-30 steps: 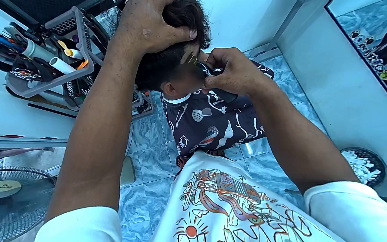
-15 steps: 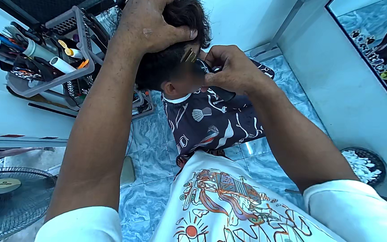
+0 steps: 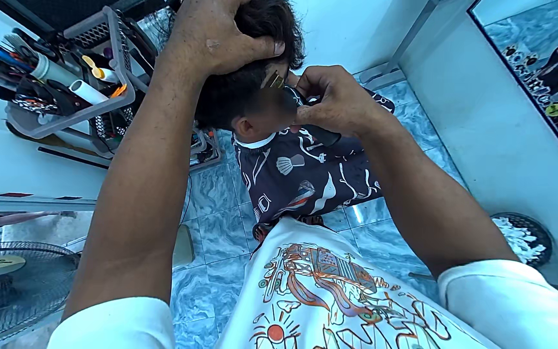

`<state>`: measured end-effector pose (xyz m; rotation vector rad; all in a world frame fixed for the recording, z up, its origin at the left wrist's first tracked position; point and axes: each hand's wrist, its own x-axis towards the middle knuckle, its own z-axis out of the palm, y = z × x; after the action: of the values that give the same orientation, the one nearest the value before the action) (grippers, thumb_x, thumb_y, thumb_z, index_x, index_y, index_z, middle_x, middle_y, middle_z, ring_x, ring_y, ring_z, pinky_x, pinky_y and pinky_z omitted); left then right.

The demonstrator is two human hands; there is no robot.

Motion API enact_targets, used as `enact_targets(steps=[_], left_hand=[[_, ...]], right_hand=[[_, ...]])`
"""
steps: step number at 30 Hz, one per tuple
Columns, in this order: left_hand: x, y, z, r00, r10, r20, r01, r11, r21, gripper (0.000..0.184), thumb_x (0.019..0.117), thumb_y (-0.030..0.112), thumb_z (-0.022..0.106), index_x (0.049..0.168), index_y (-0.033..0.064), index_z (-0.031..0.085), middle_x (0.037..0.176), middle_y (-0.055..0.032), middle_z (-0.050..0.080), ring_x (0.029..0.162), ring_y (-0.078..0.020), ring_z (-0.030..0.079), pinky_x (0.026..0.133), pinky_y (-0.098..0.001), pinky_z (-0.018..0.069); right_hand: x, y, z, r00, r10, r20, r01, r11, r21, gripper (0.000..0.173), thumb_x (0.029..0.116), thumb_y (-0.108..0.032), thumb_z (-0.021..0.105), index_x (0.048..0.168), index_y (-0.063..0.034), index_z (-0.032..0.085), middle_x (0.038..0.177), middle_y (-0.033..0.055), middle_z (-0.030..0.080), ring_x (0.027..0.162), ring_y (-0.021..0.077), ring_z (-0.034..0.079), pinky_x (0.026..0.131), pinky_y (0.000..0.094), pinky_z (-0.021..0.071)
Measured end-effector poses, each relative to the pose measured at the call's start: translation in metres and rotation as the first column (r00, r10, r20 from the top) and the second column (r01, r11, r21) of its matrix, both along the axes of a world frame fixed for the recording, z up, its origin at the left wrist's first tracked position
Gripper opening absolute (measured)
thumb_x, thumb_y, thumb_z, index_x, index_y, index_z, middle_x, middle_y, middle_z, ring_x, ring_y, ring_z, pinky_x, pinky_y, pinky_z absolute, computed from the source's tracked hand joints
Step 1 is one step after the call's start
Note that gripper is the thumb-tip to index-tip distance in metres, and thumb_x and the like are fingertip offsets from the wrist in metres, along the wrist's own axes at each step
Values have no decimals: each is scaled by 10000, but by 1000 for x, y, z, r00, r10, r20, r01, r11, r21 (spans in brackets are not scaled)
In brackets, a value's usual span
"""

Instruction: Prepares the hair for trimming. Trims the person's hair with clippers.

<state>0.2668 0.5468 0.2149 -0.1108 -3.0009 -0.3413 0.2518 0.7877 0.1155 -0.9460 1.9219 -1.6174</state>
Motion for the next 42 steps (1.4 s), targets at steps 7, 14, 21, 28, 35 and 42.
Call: enact_targets(steps=[7, 14, 21, 28, 35, 42], left_hand=[[-1, -1, 0, 1000, 9, 4, -9, 1000, -6, 760, 741, 831, 656, 1211, 238, 718, 1184, -13, 714, 1162, -158, 651, 1030, -525, 491], [-1, 0, 1, 1000, 15, 21, -15, 1000, -6, 738, 740, 830, 657, 1192, 250, 724, 1170, -5, 717, 1156, -153, 652, 1028, -521, 493], [-1, 0, 1, 999, 25, 28, -25, 1000, -9, 746, 740, 833, 651, 1199, 250, 721, 1181, -17, 713, 1166, -171, 648, 1031, -541, 482], [-1, -1, 0, 999, 34, 27, -35, 999, 5, 723, 736, 820, 665, 1209, 277, 723, 1186, 5, 717, 1173, -145, 649, 1035, -530, 490], [-1, -1, 1, 999, 28, 26, -28, 1000, 2, 744, 737, 833, 656, 1217, 267, 720, 1205, -1, 709, 1191, -151, 639, 1047, -532, 481], [-1, 0, 1, 998, 39, 43, -39, 999, 3, 738, 738, 823, 665, 1220, 266, 717, 1204, -3, 710, 1183, -153, 644, 1044, -534, 485]], right_hand=[[0, -1, 4, 1000, -11, 2, 11, 999, 34, 285, 813, -120, 831, 988, -34, 623, 910, 97, 720, 698, 184, 731, 613, 345, 653], [-1, -1, 3, 999, -5, -33, 6, 999, 43, 275, 815, -136, 824, 974, -43, 619, 883, 81, 719, 695, 171, 725, 620, 336, 645], [-2, -3, 2, 1000, -9, -24, 9, 1000, 8, 286, 815, -148, 823, 983, -40, 617, 894, 90, 713, 691, 179, 722, 600, 347, 643], [-1, -3, 1, 999, -12, -32, 12, 1000, -1, 283, 816, -151, 819, 990, -41, 625, 905, 81, 710, 703, 170, 721, 622, 339, 646], [-1, -1, 2, 1000, -13, -25, 14, 999, 32, 289, 814, -157, 828, 981, -46, 620, 893, 80, 715, 689, 171, 722, 597, 338, 643], [-1, -1, 3, 996, -2, -90, 13, 992, 123, 292, 815, -166, 835, 982, -61, 619, 906, 61, 718, 700, 151, 726, 630, 336, 652]])
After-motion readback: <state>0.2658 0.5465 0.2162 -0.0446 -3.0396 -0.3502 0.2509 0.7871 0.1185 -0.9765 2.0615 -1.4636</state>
